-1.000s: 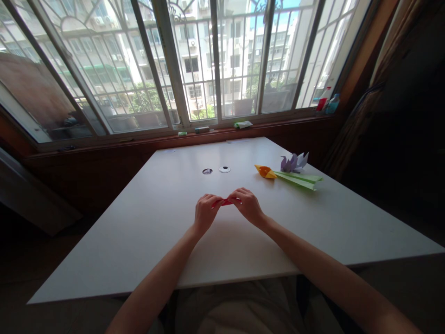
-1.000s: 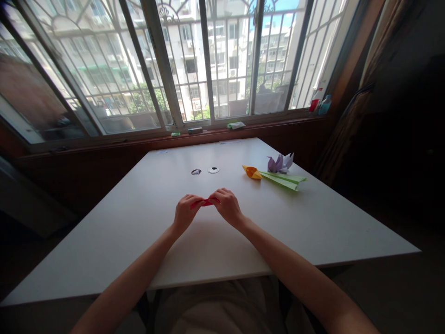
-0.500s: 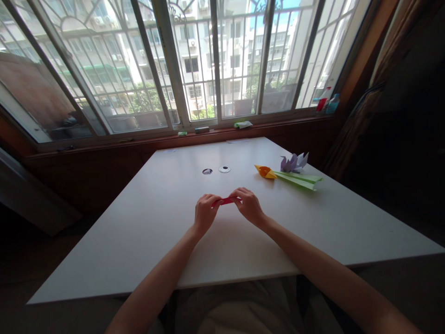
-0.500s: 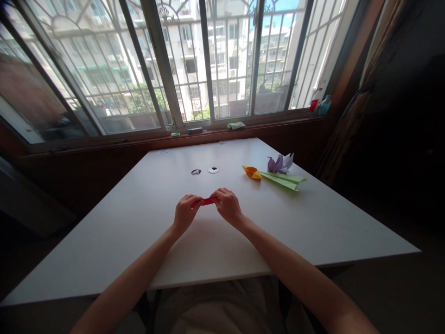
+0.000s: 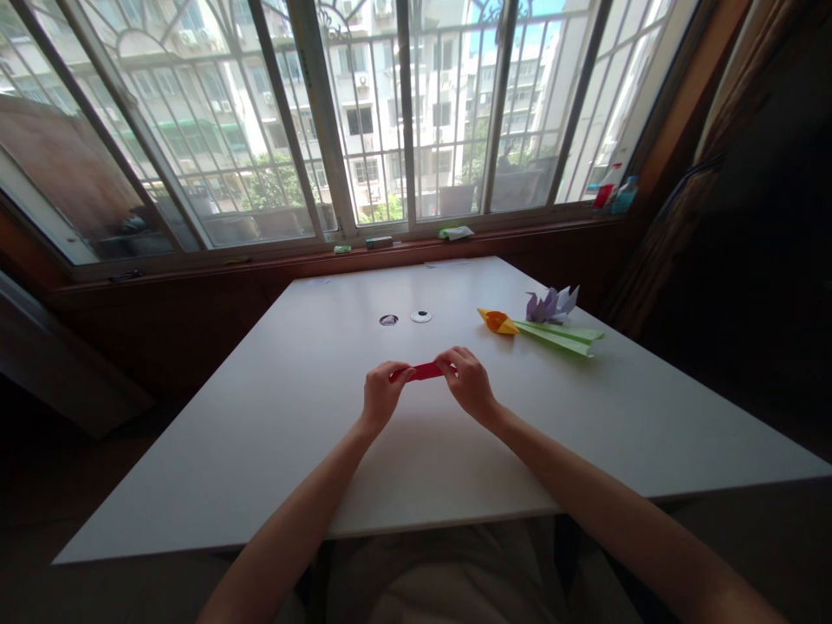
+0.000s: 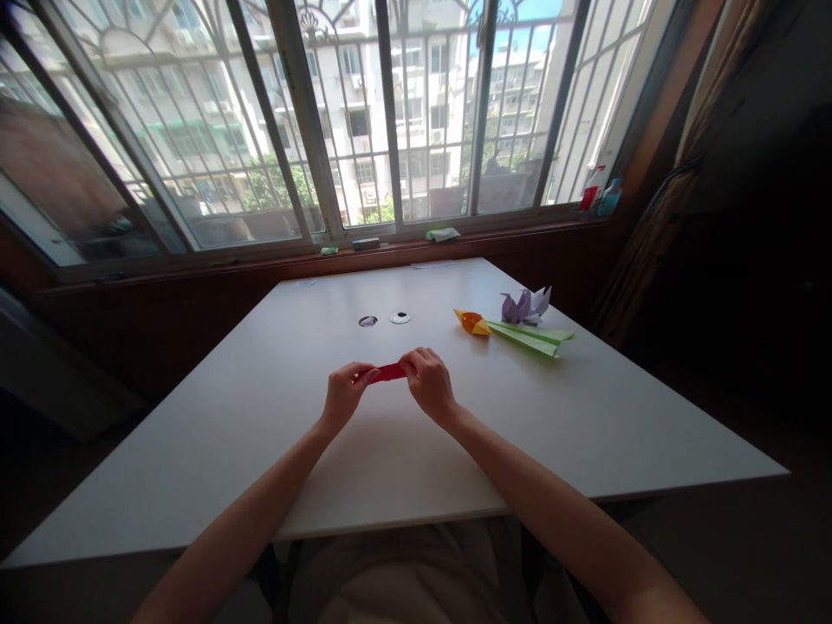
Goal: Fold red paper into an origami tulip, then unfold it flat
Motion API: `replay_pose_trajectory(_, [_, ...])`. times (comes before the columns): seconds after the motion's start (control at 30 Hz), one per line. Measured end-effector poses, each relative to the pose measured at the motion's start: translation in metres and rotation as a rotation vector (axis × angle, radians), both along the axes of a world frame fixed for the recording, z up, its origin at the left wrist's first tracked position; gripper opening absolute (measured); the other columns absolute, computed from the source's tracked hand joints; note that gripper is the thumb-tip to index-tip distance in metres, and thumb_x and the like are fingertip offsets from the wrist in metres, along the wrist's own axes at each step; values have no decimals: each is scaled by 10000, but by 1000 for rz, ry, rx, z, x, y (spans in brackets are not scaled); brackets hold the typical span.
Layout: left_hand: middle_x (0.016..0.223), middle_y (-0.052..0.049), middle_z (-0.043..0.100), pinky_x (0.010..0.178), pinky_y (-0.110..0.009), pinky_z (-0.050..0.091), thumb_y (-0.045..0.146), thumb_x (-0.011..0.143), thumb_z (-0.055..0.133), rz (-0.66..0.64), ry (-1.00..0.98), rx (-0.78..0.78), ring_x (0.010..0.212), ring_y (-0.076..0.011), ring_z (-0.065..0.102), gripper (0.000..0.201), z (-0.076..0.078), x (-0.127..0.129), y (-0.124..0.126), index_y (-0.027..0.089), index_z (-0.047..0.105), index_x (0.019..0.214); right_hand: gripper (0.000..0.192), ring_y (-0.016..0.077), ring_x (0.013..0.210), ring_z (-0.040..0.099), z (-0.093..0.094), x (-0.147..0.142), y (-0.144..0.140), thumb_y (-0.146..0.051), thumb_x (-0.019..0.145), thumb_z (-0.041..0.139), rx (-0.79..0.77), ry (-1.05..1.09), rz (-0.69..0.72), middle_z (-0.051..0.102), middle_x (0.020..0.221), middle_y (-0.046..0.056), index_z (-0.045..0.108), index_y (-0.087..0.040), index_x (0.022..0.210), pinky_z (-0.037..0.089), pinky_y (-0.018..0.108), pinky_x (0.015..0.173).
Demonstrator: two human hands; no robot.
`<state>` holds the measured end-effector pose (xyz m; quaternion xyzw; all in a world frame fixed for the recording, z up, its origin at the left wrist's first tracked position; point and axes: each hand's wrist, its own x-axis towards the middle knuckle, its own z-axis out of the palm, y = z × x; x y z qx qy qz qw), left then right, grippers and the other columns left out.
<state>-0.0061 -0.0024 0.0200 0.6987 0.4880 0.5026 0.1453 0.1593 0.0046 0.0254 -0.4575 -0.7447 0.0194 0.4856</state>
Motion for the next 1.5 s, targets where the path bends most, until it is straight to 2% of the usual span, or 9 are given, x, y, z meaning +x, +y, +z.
replay_pose_trajectory(0.17, [664, -26, 655, 572, -241, 428, 405, 666, 598, -64, -305, -207, 624, -137, 570, 246, 0, -2, 6, 171, 665, 698, 150, 176, 720, 524, 1, 1, 4, -146, 766, 450, -95, 103, -12, 592, 725, 36, 570, -195, 690, 406, 295, 661])
replay_pose_trajectory(0.3, [674, -38, 658, 568, -238, 415, 432, 620, 628, -43, -483, -338, 616, -126, 554, 297, 0, -4, 8, 155, 671, 717, 136, 167, 669, 547, 2, 3, 6, -207, 753, 460, -246, 219, 9, 616, 718, 32, 586, -188, 706, 417, 294, 636])
replay_pose_trajectory(0.57, [658, -40, 637, 543, -224, 361, 463, 543, 670, 14, -626, -451, 569, -96, 487, 361, 0, -6, 11, 139, 666, 703, 171, 168, 644, 567, -1, 6, 12, -296, 700, 499, -458, 403, 69, 634, 675, 29, 618, -173, 692, 424, 278, 603])
replay_pose_trajectory(0.83, [492, 24, 502, 479, -202, 290, 450, 514, 697, -4, -675, -498, 460, -49, 370, 339, -3, -8, 12, 133, 610, 597, 190, 164, 650, 563, -3, 6, 15, -334, 660, 533, -618, 572, 151, 625, 664, 25, 612, -165, 695, 422, 275, 619])
replay_pose_trajectory(0.93, [454, 45, 452, 458, -196, 276, 442, 511, 703, -19, -723, -503, 431, -40, 350, 342, -5, -9, 14, 135, 559, 562, 196, 133, 595, 526, -4, 5, 15, -346, 655, 542, -633, 565, 173, 600, 630, 10, 609, -163, 675, 397, 249, 571])
replay_pose_trajectory(1.13, [439, 71, 406, 423, -176, 269, 420, 504, 717, -84, -856, -617, 392, -17, 329, 364, -6, -10, 15, 138, 495, 559, 252, 65, 428, 358, 1, 4, 12, -401, 638, 564, -717, 608, 190, 485, 509, -36, 595, -158, 697, 277, 208, 415])
replay_pose_trajectory(1.27, [519, 58, 466, 432, -154, 297, 360, 495, 741, -113, -966, -635, 417, -3, 362, 347, -6, -10, 16, 133, 528, 646, 267, 50, 414, 311, 3, 3, 9, -409, 625, 592, -728, 652, 236, 447, 500, -50, 587, -161, 725, 225, 199, 388])
replay_pose_trajectory(1.37, [588, 44, 499, 458, -146, 331, 323, 499, 749, -161, -1054, -646, 449, -1, 403, 351, -6, -10, 17, 135, 547, 715, 274, 38, 401, 275, 3, 4, 8, -403, 606, 621, -802, 714, 298, 420, 494, -60, 574, -162, 729, 180, 195, 381])
replay_pose_trajectory(1.5, [686, 26, 539, 537, -155, 378, 327, 576, 708, -295, -1076, -619, 542, -21, 489, 353, -4, -9, 16, 167, 567, 856, 291, 22, 379, 207, 1, 6, 11, -387, 584, 648, -909, 839, 367, 359, 469, -78, 562, -152, 733, 121, 198, 379])
